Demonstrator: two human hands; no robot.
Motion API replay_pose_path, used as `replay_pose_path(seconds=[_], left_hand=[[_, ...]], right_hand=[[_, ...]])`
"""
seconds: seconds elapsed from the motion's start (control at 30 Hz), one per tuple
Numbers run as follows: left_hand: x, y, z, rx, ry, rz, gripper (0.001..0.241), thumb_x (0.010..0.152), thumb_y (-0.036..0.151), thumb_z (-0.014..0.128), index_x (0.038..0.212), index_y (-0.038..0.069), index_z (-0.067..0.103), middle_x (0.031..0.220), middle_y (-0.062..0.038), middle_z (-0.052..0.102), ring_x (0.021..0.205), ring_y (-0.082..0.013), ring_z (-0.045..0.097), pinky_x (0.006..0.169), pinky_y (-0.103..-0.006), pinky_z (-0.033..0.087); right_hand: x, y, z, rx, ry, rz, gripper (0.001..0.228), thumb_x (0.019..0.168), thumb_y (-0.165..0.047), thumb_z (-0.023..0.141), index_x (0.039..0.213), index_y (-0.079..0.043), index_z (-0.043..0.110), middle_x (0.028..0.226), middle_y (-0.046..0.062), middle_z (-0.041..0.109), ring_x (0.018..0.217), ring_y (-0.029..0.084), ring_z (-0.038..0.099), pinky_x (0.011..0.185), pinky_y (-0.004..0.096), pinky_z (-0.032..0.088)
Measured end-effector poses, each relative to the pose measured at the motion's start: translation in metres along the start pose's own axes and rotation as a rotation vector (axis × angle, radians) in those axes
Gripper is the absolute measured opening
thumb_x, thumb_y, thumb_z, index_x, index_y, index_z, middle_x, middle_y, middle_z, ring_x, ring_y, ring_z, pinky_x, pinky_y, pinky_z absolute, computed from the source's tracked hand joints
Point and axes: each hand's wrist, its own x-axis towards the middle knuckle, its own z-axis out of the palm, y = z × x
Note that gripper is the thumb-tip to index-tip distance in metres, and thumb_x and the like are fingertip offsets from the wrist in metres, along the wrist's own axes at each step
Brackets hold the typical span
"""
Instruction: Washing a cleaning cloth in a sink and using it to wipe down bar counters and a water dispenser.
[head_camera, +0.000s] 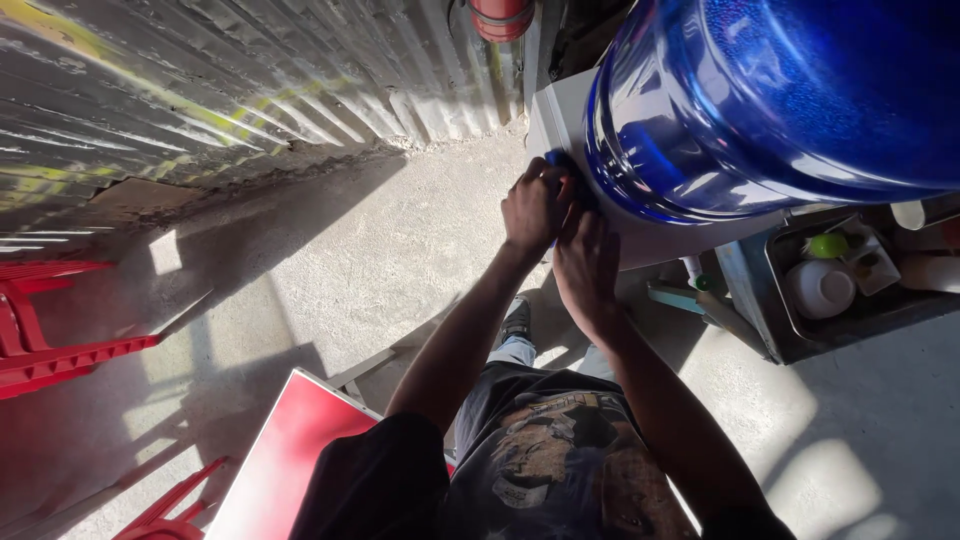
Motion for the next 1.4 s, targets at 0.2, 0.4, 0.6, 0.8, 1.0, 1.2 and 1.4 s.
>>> replay_pose_path(seconds=[0.2,0.4,0.6,0.8,1.0,1.2,1.4], left_hand=[[-0.059,0.032,-0.006,-0.019,-0.067,-0.042,0.013,0.089,0.021,0.074,0.101,0.015,0.077,0.113,-0.003,0.067,0.084,-0.0251,0.073,0.062,-0.0378,0.060],[-0.110,0.066,-0.012,-0.083,0.046,0.058,0.013,0.079,0.017,0.075,0.089,0.009,0.073,0.115,-0.018,0.063,0.109,-0.0314,0.059,0.073,-0.0423,0.059],[-0.161,0.082,0.019,-0.273,0.081,0.097,0.012,0.099,0.011,0.062,0.110,0.006,0.060,0.103,-0.016,0.067,0.105,-0.0300,0.060,0.087,-0.0469,0.048],[-0.131,0.132,-0.020,-0.593,0.015,-0.400,0.018,0.110,0.020,0.050,0.109,0.003,0.045,0.073,-0.017,0.051,0.067,-0.0251,0.041,0.060,-0.0414,0.036],[-0.094,0.101,0.016,-0.266,0.334,0.115,0.071,0.098,0.008,0.057,0.159,-0.002,0.022,0.159,-0.041,0.013,0.141,-0.0520,0.029,0.105,-0.0549,0.043],[-0.120,0.074,0.039,0.025,0.106,-0.153,0.068,0.101,0.021,0.063,0.159,0.007,0.029,0.168,-0.023,0.008,0.154,-0.0474,0.016,0.117,-0.0635,0.024],[-0.136,0.090,0.056,0.193,-0.020,0.201,0.056,0.105,0.027,0.054,0.155,0.003,0.046,0.170,-0.016,0.027,0.160,-0.0318,0.023,0.130,-0.0569,0.019]], right_hand=[[-0.050,0.028,-0.025,-0.010,-0.101,-0.093,0.049,0.087,-0.013,0.070,0.129,0.010,0.057,0.098,0.018,0.060,0.091,0.029,0.062,0.080,0.039,0.052],[-0.078,0.078,-0.033,0.333,-0.140,-0.111,0.050,0.068,-0.002,0.074,0.117,0.002,0.061,0.101,0.018,0.062,0.097,0.036,0.063,0.082,0.046,0.052],[-0.071,0.143,-0.058,0.783,-0.111,-0.183,0.034,0.078,0.010,0.067,0.107,-0.009,0.070,0.096,0.010,0.062,0.095,0.031,0.063,0.079,0.042,0.052],[-0.044,0.157,-0.095,0.718,0.107,-0.405,0.036,0.083,0.012,0.069,0.110,-0.012,0.071,0.101,0.007,0.063,0.096,0.030,0.059,0.084,0.040,0.051],[-0.047,0.132,-0.017,0.650,0.292,-0.519,0.040,0.097,-0.001,0.071,0.137,-0.004,0.063,0.139,0.018,0.054,0.125,0.038,0.056,0.106,0.048,0.047],[-0.036,0.144,-0.027,0.351,0.094,-0.451,0.059,0.096,-0.034,0.059,0.147,-0.006,0.052,0.144,0.028,0.049,0.128,0.041,0.051,0.105,0.052,0.043],[-0.046,0.194,-0.022,0.263,-0.128,-0.326,0.080,0.097,-0.053,0.054,0.148,0.007,0.040,0.157,0.029,0.038,0.143,0.042,0.040,0.114,0.060,0.031]])
